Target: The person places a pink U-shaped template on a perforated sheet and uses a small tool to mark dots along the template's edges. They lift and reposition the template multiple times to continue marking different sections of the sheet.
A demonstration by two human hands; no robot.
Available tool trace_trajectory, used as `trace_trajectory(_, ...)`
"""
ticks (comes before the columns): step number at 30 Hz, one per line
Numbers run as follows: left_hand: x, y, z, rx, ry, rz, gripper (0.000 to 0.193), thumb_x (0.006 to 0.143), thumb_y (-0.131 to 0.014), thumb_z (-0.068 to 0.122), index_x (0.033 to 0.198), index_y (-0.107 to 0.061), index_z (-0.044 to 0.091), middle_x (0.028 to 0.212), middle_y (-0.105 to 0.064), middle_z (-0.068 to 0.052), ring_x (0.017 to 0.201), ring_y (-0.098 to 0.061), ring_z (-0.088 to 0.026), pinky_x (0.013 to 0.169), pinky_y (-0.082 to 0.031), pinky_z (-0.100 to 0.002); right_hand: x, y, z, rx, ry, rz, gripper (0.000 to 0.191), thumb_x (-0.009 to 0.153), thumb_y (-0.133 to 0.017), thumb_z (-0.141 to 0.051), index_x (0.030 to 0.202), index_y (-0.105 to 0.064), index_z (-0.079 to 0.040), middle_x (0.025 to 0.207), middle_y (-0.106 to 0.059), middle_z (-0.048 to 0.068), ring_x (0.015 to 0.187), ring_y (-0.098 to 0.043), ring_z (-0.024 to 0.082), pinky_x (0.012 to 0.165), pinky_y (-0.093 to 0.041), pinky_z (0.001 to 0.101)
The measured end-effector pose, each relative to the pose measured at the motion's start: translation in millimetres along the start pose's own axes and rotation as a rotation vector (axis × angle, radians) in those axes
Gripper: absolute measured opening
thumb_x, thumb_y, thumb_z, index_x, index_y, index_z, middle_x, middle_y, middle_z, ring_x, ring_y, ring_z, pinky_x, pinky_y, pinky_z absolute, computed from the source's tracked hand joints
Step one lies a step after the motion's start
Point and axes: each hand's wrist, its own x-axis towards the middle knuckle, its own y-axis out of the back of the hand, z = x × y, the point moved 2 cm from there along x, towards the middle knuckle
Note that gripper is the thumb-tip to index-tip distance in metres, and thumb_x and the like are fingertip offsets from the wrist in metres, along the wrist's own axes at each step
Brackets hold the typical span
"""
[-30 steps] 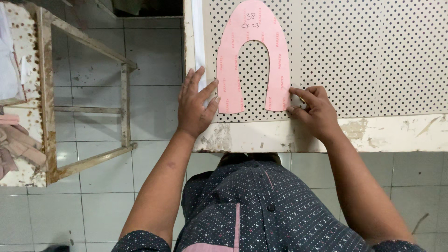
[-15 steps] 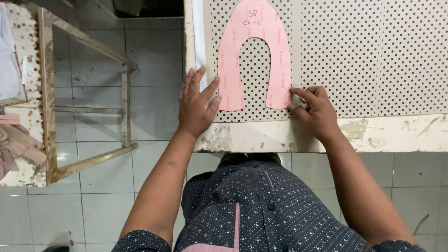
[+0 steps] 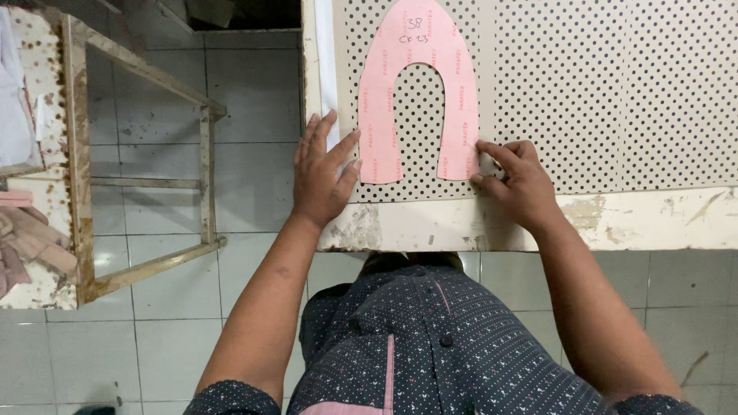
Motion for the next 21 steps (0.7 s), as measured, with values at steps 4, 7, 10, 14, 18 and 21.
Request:
trace_trajectory(4,-0.2,0.7,-0.5,-0.032,0.009,0.009,0.043,0.092,-0.066,0.027,0.134,-0.072,0.020,0.164,-0.039,-0.013,0.156,-0.025,-0.037,0.126,-0.021,-0.053,2.4,1.0,0.2,0.015,-0.008,-0.015,0.056,0.085,-0.080,-0.024,0.139,-0.067,-0.026,0.113,-0.054,0.003,0.083,-0.059,0.017,0.079,-0.053,0.0319)
trace_trajectory(7,0.7,0.9,-1.1,-0.040,0.007,0.007,0.043,0.090,-0.067,0.028,0.132,-0.073,0.020,0.163,-0.039,-0.013,0.155,-0.025,-0.037,0.125,-0.021,-0.053,3.7,0.9,0.5,0.021,-0.010,-0.016,0.055,0.085,-0.080,-0.024,0.139,-0.067,-0.026,0.112,-0.054,0.003,0.084,-0.058,0.017,0.080,-0.053,0.0316)
trace_trajectory(10,0.7,0.9,-1.8,-0.038,-0.004,0.011,0.042,0.092,-0.067,0.031,0.132,-0.073,0.020,0.163,-0.038,-0.013,0.155,-0.024,-0.037,0.125,-0.020,-0.054,4.8,0.1,0.4,0.001,-0.042,-0.034,0.054,0.087,-0.079,-0.025,0.139,-0.066,-0.026,0.112,-0.054,0.002,0.085,-0.057,0.016,0.080,-0.052,0.0310)
trace_trajectory(14,0.5,0.2,-3.2,-0.039,-0.003,0.011,0.042,0.092,-0.066,0.034,0.132,-0.074,0.021,0.164,-0.038,-0.013,0.156,-0.024,-0.037,0.126,-0.020,-0.054,5.0,0.5,-1.0,0.014,-0.033,-0.033,0.054,0.087,-0.079,-0.025,0.139,-0.066,-0.026,0.111,-0.053,0.002,0.084,-0.056,0.015,0.080,-0.052,0.0307)
trace_trajectory(18,0.2,-0.3,-3.9,-0.042,0.000,0.008,0.043,0.090,-0.066,0.033,0.131,-0.075,0.020,0.164,-0.038,-0.013,0.156,-0.023,-0.037,0.126,-0.020,-0.054,4.3,1.9,-1.0,0.013,-0.026,-0.034,0.054,0.087,-0.079,-0.023,0.139,-0.066,-0.026,0.111,-0.053,0.002,0.083,-0.056,0.016,0.079,-0.052,0.0308)
trace_trajectory(21,0.1,-0.2,-3.7,-0.037,-0.016,0.007,0.042,0.091,-0.067,0.033,0.130,-0.075,0.020,0.164,-0.038,-0.013,0.156,-0.023,-0.038,0.126,-0.020,-0.054,3.6,2.1,-0.4,0.022,-0.021,-0.035,0.053,0.087,-0.079,-0.023,0.138,-0.067,-0.025,0.111,-0.053,0.002,0.083,-0.056,0.015,0.079,-0.052,0.0305)
